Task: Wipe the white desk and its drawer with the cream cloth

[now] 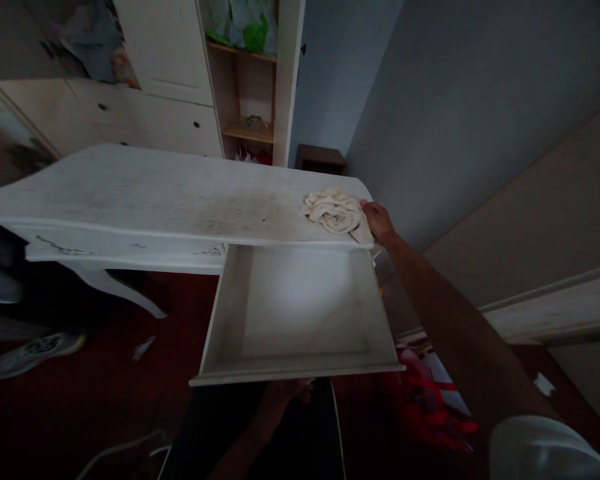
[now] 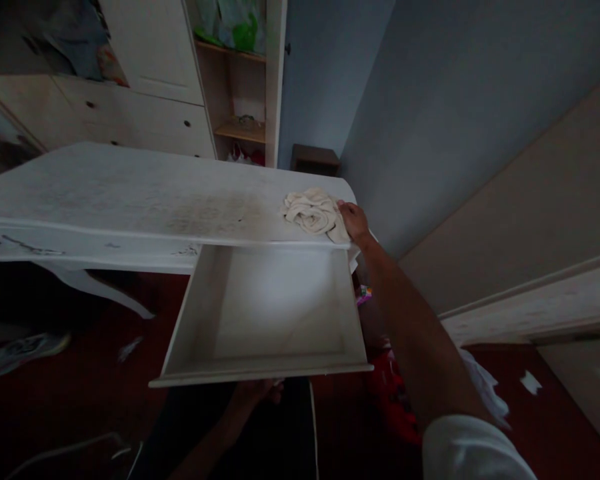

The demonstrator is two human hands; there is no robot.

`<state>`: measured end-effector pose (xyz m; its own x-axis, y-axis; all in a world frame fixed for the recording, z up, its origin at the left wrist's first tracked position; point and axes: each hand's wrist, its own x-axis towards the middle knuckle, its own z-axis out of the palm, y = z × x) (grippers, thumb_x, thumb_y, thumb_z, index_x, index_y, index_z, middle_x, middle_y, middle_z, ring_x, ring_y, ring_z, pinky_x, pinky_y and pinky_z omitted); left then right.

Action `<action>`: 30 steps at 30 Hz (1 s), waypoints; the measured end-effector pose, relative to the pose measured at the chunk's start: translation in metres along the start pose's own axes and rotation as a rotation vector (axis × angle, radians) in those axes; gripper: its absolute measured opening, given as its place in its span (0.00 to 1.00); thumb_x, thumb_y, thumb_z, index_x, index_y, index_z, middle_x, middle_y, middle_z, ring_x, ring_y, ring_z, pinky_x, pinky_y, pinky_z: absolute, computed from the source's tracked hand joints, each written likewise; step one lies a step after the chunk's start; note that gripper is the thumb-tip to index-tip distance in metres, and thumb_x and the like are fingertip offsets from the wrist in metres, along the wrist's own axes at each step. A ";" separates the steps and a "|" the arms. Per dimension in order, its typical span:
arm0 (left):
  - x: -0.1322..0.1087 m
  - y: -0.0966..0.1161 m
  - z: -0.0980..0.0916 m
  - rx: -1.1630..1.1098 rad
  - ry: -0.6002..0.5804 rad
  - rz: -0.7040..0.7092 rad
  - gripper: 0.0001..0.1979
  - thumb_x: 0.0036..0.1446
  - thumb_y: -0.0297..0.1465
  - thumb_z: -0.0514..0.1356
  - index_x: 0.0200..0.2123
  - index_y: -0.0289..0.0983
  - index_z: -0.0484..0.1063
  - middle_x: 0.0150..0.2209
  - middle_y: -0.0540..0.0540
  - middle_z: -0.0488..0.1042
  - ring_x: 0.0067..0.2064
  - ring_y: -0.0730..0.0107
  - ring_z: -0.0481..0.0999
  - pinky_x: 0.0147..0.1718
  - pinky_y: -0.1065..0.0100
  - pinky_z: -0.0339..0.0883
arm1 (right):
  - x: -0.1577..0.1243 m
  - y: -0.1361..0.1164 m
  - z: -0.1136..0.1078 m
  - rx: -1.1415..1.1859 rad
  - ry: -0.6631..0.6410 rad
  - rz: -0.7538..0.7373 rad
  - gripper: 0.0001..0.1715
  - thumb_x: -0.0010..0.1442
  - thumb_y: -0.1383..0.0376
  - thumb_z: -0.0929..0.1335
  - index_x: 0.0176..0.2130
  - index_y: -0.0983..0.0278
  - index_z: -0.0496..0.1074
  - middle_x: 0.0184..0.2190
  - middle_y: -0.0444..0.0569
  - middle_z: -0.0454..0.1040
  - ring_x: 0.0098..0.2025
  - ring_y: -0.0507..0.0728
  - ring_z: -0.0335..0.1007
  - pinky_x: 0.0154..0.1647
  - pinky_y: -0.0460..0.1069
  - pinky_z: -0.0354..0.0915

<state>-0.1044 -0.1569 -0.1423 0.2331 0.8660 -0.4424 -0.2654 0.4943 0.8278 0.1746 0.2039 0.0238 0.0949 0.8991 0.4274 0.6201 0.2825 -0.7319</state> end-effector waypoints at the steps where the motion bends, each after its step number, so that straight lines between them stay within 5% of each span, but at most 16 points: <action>1: -0.001 0.001 0.001 -0.004 0.007 -0.002 0.34 0.39 0.59 0.68 0.34 0.33 0.81 0.32 0.39 0.81 0.31 0.60 0.79 0.38 0.58 0.74 | 0.000 0.001 0.000 -0.016 0.024 -0.013 0.32 0.57 0.38 0.61 0.25 0.61 0.67 0.24 0.45 0.68 0.32 0.56 0.65 0.36 0.50 0.63; 14: -0.012 0.025 0.010 -0.110 -0.012 0.027 0.31 0.41 0.53 0.71 0.37 0.31 0.81 0.34 0.38 0.82 0.32 0.61 0.79 0.37 0.60 0.74 | 0.001 0.007 0.005 -0.116 0.111 -0.080 0.28 0.62 0.44 0.61 0.23 0.61 0.64 0.22 0.42 0.62 0.31 0.55 0.63 0.38 0.50 0.63; 30: -0.017 0.073 0.024 -0.293 -0.088 0.000 0.26 0.50 0.47 0.69 0.35 0.26 0.80 0.35 0.33 0.81 0.34 0.57 0.81 0.39 0.58 0.75 | 0.000 0.006 0.007 -0.083 0.087 -0.090 0.22 0.63 0.51 0.62 0.30 0.63 0.72 0.27 0.46 0.72 0.35 0.57 0.68 0.41 0.51 0.64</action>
<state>-0.1052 -0.1368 -0.0660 0.3099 0.8623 -0.4004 -0.5208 0.5063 0.6873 0.1734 0.2083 0.0158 0.1013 0.8378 0.5365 0.6914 0.3284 -0.6435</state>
